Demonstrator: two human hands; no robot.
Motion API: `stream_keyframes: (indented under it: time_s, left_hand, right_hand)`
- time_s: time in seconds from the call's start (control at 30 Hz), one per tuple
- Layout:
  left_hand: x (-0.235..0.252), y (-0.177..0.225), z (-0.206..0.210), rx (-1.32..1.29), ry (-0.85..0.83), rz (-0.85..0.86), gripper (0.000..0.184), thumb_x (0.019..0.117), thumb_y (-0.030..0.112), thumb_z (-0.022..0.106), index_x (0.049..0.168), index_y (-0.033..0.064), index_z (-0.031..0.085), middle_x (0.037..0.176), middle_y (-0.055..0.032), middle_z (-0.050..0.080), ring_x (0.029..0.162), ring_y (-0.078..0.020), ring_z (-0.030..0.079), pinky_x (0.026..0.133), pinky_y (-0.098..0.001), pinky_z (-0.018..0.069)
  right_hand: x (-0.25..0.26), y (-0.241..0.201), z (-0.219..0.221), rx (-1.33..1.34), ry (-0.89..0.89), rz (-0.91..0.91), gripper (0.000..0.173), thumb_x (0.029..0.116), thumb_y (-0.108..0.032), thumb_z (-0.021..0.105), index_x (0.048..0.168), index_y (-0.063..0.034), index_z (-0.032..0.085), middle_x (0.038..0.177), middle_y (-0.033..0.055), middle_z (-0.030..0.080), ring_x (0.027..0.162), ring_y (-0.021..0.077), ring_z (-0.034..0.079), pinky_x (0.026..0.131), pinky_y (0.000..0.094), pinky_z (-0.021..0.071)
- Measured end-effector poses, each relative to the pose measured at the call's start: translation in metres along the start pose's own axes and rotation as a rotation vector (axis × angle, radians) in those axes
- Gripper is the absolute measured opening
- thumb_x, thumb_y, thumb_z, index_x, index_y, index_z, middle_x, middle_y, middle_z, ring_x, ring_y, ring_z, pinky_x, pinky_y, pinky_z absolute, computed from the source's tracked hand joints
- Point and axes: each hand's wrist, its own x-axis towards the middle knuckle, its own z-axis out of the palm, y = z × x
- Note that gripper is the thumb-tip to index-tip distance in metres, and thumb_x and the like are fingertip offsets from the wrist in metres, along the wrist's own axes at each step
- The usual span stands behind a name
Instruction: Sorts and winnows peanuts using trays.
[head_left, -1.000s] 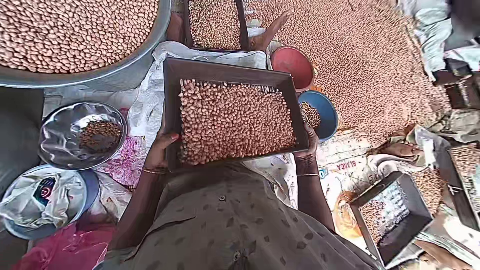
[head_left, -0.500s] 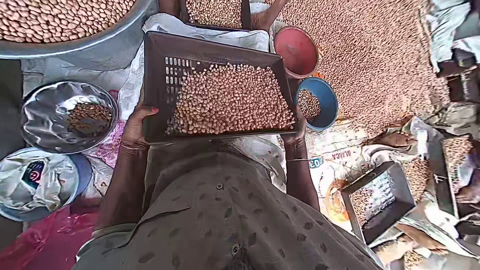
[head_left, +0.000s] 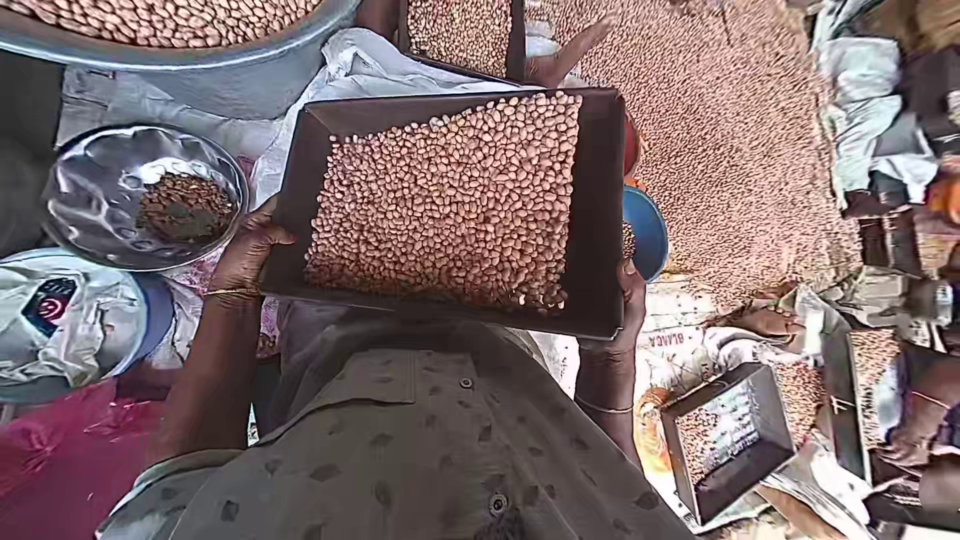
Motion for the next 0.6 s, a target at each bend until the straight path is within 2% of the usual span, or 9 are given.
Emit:
stream_keyframes:
  time_s: [0.07, 0.17, 0.23, 0.27, 0.33, 0.4, 0.47, 0.53, 0.6]
  left_hand:
    - [0.004, -0.009, 0.008, 0.002, -0.009, 0.061, 0.067, 0.0746, -0.009, 0.051, 0.139, 0.0105, 0.055, 0.111, 0.0055, 0.072, 0.088, 0.0018, 0.069, 0.076, -0.0184, 0.0594]
    - [0.006, -0.007, 0.004, 0.035, 0.0, 0.065, 0.066, 0.0754, -0.011, 0.052, 0.138, 0.009, 0.056, 0.111, 0.0049, 0.072, 0.088, 0.0016, 0.068, 0.076, -0.018, 0.0584]
    - [0.008, -0.003, -0.004, 0.029, 0.003, 0.039, 0.065, 0.0751, -0.009, 0.051, 0.137, 0.0116, 0.056, 0.109, 0.0077, 0.072, 0.086, 0.0031, 0.069, 0.074, -0.0173, 0.059]
    - [0.01, -0.002, -0.007, 0.016, -0.001, 0.018, 0.065, 0.0746, -0.007, 0.051, 0.136, 0.0125, 0.056, 0.109, 0.0082, 0.072, 0.086, 0.0032, 0.069, 0.073, -0.0176, 0.0592]
    - [0.015, 0.001, -0.008, 0.005, -0.008, -0.018, 0.063, 0.0738, -0.005, 0.051, 0.133, 0.0135, 0.057, 0.109, 0.0082, 0.072, 0.085, 0.0035, 0.068, 0.072, -0.0175, 0.059]
    - [0.016, 0.002, -0.001, -0.013, -0.008, -0.003, 0.063, 0.0737, -0.006, 0.051, 0.134, 0.012, 0.057, 0.109, 0.0066, 0.072, 0.086, 0.0027, 0.069, 0.073, -0.0177, 0.0591]
    - [0.015, -0.003, 0.009, -0.015, -0.009, 0.048, 0.064, 0.0742, -0.008, 0.051, 0.136, 0.0095, 0.056, 0.11, 0.0058, 0.072, 0.088, 0.0029, 0.068, 0.076, -0.0171, 0.0581]
    - [0.017, -0.003, 0.014, 0.015, -0.004, 0.085, 0.064, 0.0738, -0.009, 0.052, 0.135, 0.0092, 0.058, 0.109, 0.0066, 0.072, 0.088, 0.0038, 0.067, 0.076, -0.0158, 0.0569]
    - [0.019, -0.002, 0.009, 0.018, -0.006, 0.071, 0.066, 0.0738, -0.01, 0.051, 0.137, 0.0102, 0.056, 0.109, 0.0074, 0.071, 0.087, 0.0044, 0.067, 0.075, -0.015, 0.0573]
  right_hand:
    - [0.013, 0.028, -0.021, 0.129, 0.055, 0.078, 0.036, 0.1035, -0.031, 0.034, 0.115, -0.016, 0.064, 0.098, 0.0009, 0.076, 0.09, 0.0113, 0.073, 0.079, 0.0347, 0.0627]
    - [0.023, 0.05, -0.028, 0.164, 0.062, 0.103, 0.041, 0.1049, -0.028, 0.027, 0.112, -0.0123, 0.064, 0.094, 0.0036, 0.076, 0.088, 0.0136, 0.074, 0.078, 0.0366, 0.0633]
    - [0.017, 0.032, -0.008, 0.078, 0.027, 0.024, 0.038, 0.1067, -0.035, 0.032, 0.112, -0.0166, 0.065, 0.095, -0.0022, 0.076, 0.089, 0.0082, 0.073, 0.079, 0.0319, 0.0627]
    - [0.01, 0.014, 0.005, 0.008, 0.01, -0.02, 0.035, 0.1064, -0.041, 0.039, 0.115, -0.0201, 0.066, 0.097, -0.0066, 0.076, 0.091, 0.0045, 0.073, 0.082, 0.0285, 0.0622]
    - [-0.001, -0.022, 0.025, -0.1, -0.058, -0.073, 0.047, 0.0985, -0.059, 0.054, 0.128, -0.0231, 0.062, 0.107, -0.0108, 0.074, 0.101, 0.002, 0.07, 0.09, 0.0261, 0.0597]
    - [0.003, -0.026, 0.024, -0.054, -0.047, -0.088, 0.037, 0.0986, -0.049, 0.053, 0.123, -0.0227, 0.064, 0.105, -0.0086, 0.074, 0.099, 0.0031, 0.07, 0.088, 0.0271, 0.0599]
    - [0.02, 0.006, -0.002, 0.079, 0.017, -0.022, 0.033, 0.1011, -0.034, 0.04, 0.116, -0.0172, 0.065, 0.1, -0.0013, 0.075, 0.094, 0.0091, 0.072, 0.083, 0.0329, 0.0616]
    - [0.03, 0.035, -0.022, 0.187, 0.058, 0.06, 0.038, 0.1039, -0.031, 0.032, 0.114, -0.0139, 0.064, 0.098, 0.0033, 0.075, 0.091, 0.0138, 0.073, 0.082, 0.0375, 0.0624]
    - [0.026, 0.038, -0.019, 0.207, 0.061, 0.067, 0.035, 0.1016, -0.033, 0.038, 0.112, -0.0141, 0.066, 0.096, 0.003, 0.076, 0.089, 0.0134, 0.073, 0.08, 0.0367, 0.0626]
